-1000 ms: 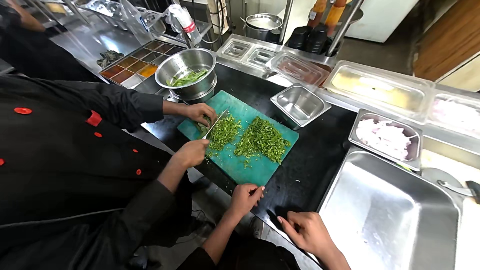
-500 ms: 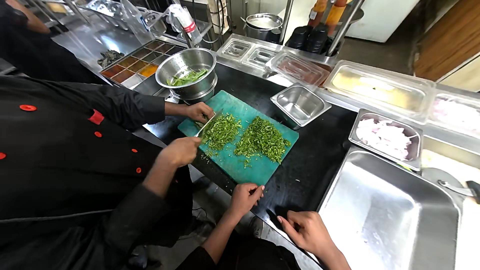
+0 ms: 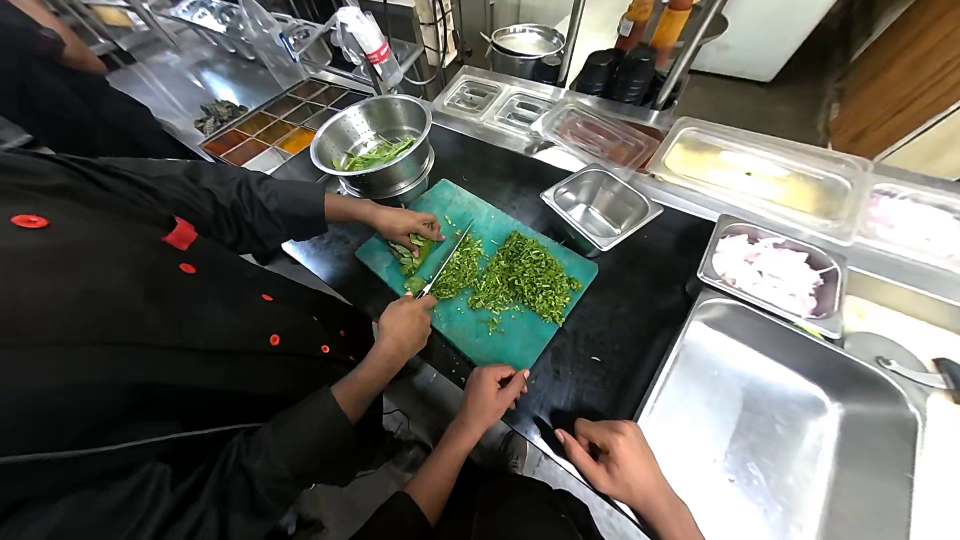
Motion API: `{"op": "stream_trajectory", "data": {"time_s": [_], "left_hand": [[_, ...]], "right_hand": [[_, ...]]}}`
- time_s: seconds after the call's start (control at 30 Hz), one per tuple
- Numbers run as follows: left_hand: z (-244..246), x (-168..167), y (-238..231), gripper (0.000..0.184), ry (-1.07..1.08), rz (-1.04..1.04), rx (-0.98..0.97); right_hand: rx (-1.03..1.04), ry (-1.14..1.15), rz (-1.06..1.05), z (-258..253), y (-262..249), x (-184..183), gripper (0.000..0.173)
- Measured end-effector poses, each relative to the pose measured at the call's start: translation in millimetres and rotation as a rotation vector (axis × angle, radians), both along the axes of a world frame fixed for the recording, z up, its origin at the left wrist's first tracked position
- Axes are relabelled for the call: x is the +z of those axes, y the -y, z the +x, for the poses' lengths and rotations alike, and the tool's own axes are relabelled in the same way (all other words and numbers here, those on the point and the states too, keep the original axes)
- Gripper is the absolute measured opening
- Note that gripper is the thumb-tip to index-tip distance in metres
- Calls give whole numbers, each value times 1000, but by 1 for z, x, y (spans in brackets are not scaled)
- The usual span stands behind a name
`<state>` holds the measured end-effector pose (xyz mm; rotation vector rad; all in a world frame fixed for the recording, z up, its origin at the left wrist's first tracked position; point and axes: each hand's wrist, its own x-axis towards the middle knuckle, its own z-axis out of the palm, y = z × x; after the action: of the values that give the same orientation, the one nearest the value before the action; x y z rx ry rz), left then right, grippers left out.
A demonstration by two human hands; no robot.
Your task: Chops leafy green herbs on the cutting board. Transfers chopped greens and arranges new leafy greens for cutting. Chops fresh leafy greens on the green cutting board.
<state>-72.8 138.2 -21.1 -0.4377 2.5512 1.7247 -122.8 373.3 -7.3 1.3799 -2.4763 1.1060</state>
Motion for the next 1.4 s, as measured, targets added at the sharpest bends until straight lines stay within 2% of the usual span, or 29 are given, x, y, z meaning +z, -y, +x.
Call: {"op": "stream_trajectory", "data": {"time_s": [1.4], "left_hand": [[0,-1,-1,39,-6,2,9]], "right_hand": [[-28,-1,-12,0,1,-1,51]]}}
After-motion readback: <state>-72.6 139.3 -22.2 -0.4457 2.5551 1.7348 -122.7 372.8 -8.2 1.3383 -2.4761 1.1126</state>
